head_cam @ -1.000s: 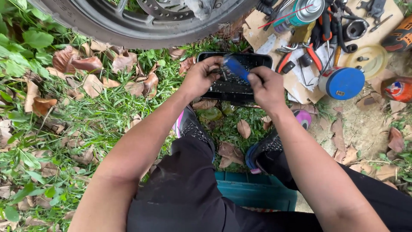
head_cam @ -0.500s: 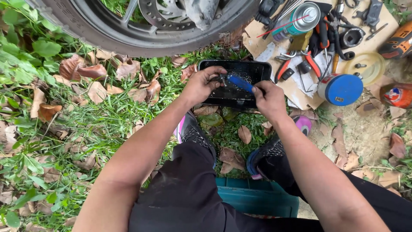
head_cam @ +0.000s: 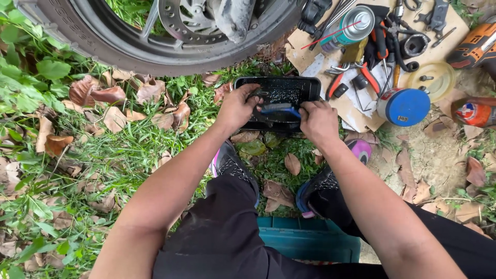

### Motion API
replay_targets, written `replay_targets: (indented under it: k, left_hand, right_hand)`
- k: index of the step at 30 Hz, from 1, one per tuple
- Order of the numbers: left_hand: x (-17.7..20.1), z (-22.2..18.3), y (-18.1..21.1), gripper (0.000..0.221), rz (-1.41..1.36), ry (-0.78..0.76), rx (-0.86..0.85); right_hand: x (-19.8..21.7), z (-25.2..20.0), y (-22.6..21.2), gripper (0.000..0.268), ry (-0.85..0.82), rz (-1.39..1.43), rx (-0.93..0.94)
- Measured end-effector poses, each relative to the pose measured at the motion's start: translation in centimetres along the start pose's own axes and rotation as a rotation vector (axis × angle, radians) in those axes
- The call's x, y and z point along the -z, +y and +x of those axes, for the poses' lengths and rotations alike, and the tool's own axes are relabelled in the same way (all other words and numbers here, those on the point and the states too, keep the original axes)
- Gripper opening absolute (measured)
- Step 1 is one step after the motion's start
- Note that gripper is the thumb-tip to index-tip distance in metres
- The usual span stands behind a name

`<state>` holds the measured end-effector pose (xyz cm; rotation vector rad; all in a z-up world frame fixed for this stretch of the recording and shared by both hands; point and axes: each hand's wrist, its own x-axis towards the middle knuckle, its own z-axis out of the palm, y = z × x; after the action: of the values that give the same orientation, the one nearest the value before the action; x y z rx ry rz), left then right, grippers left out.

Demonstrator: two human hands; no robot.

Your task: Scrubbing a motorcycle brake caliper body with a brush and cleaning fluid in a tray to remove grime.

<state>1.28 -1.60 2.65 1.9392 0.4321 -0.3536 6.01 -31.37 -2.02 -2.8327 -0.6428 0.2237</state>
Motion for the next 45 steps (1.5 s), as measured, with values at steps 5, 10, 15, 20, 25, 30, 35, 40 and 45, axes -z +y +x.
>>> replay_targets:
  k: [5, 10, 15, 20, 25, 30, 35, 40, 45]
  left_hand:
    - [0.8, -1.2, 2.0, 0.036, -0.068, 0.037, 0.047]
    - [0.4, -1.1, 4.0, 0.042, -0.287, 0.025, 0.102]
    - [1.1, -0.7, 3.9, 0.074, -0.786, -0.167, 0.309]
    - [2.0, -0.8, 4.4, 0.077, -0.779, -0.275, 0.262]
    - [2.6, -1.9, 5.7, 0.079, -0.629, -0.322, 0.247]
    - [3.1, -3.2, 7.4, 0.079, -0.423, -0.291, 0.199]
    - [6.1, -7.4, 14.3, 0.098, 0.058, -0.306, 0.149]
    - [8.0, -11.9, 22.7, 0.075, 0.375, -0.391, 0.045]
    - [8.3, -14.8, 26.8, 0.05, 0.316, -0.42, 0.035]
  right_hand:
    - [4.7, 2.5, 4.7, 0.03, 0.273, 0.129, 0.135]
    - [14.3, 6.0, 6.5, 0.061, 0.334, 0.387, -0.084]
    - [18.8, 12.2, 4.0, 0.113, 0.057, 0.527, -0.241]
    - [17.6, 16.4, 4.7, 0.109, 0.095, 0.506, 0.081]
    - [15.4, 16.4, 6.1, 0.086, 0.02, 0.468, 0.03]
    - [18.7, 12.3, 7.6, 0.086, 0.31, 0.586, 0.023]
    - [26.9, 9.4, 11.7, 0.075, 0.515, 0.903, 0.358]
    - [39.1, 4.4, 10.3, 0.066, 0.559, 1.059, 0.532]
    - [50.8, -5.3, 0.8, 0.091, 0.364, 0.242, 0.335]
